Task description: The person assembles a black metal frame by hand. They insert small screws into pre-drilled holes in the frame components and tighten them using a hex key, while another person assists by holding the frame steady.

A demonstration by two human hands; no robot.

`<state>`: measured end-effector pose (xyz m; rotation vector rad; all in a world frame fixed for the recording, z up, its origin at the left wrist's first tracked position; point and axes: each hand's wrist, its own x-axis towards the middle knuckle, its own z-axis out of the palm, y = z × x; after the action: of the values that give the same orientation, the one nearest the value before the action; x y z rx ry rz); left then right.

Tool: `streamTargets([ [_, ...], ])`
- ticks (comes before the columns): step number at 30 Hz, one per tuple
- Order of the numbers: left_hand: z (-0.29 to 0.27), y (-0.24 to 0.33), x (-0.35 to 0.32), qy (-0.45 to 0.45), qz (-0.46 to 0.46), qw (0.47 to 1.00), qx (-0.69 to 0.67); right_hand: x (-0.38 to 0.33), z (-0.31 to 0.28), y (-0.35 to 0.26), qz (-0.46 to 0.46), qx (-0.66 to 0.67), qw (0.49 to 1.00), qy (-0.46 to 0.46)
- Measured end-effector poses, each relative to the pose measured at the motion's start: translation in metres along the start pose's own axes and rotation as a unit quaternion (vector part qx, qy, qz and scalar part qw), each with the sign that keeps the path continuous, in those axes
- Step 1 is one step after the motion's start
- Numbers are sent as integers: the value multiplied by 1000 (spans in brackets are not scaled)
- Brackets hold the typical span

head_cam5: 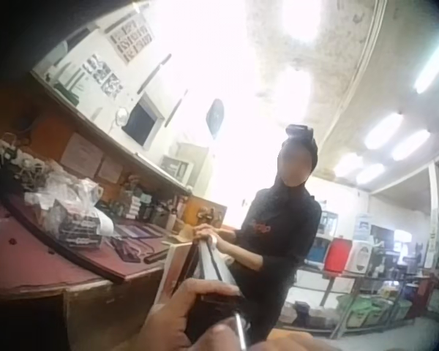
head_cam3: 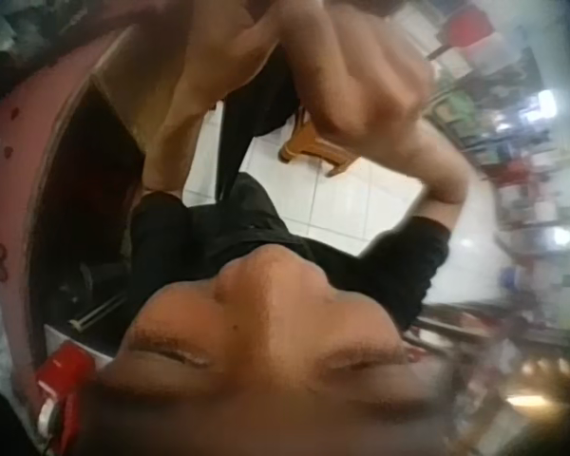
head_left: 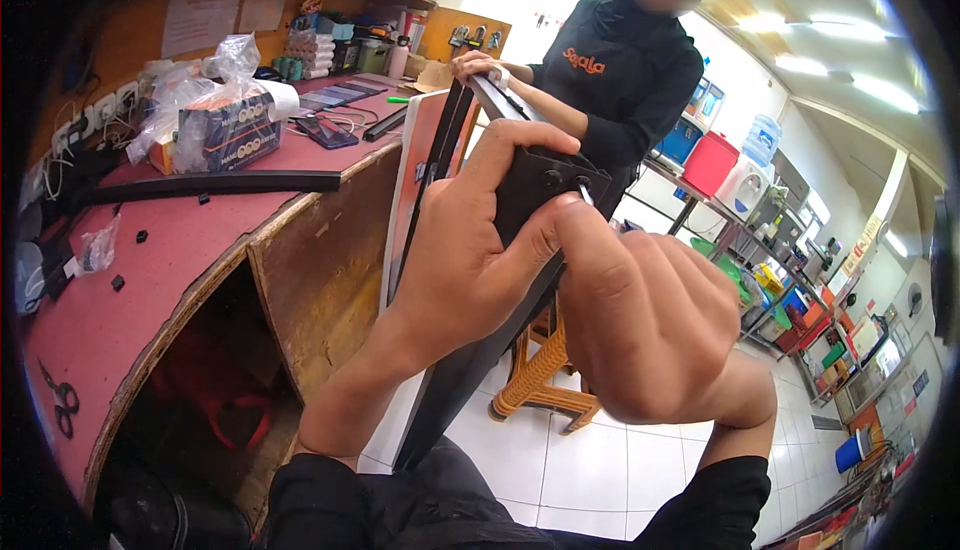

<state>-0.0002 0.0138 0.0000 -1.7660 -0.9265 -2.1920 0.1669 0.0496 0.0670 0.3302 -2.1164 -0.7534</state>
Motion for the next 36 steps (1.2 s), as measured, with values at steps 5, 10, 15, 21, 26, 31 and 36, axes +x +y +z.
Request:
streamTargets([
  [5, -8, 6, -1, 4, 15, 998, 60, 8, -19, 20, 101, 280, 950, -91],
  [10, -4, 4, 0, 1, 26, 999, 41, 14, -28, 30, -11, 82, 996, -43],
  [15, -1, 4, -1, -1, 5, 999, 54, 11, -11, 21, 48, 43, 998, 14],
  [21, -4, 6, -1, 8, 19, 999, 26, 14, -2, 34, 7, 186, 982, 44],
  [26, -12, 9, 0, -8, 3, 1000, 20, 12, -13, 37, -67, 118, 991, 13],
  [31, -12, 13, -1, -22, -51, 998, 0, 23, -19, 39, -129, -3, 992, 2],
  [36, -13, 7, 4, -11, -25, 998, -58, 19, -1, 22, -61, -69, 996, 3],
])
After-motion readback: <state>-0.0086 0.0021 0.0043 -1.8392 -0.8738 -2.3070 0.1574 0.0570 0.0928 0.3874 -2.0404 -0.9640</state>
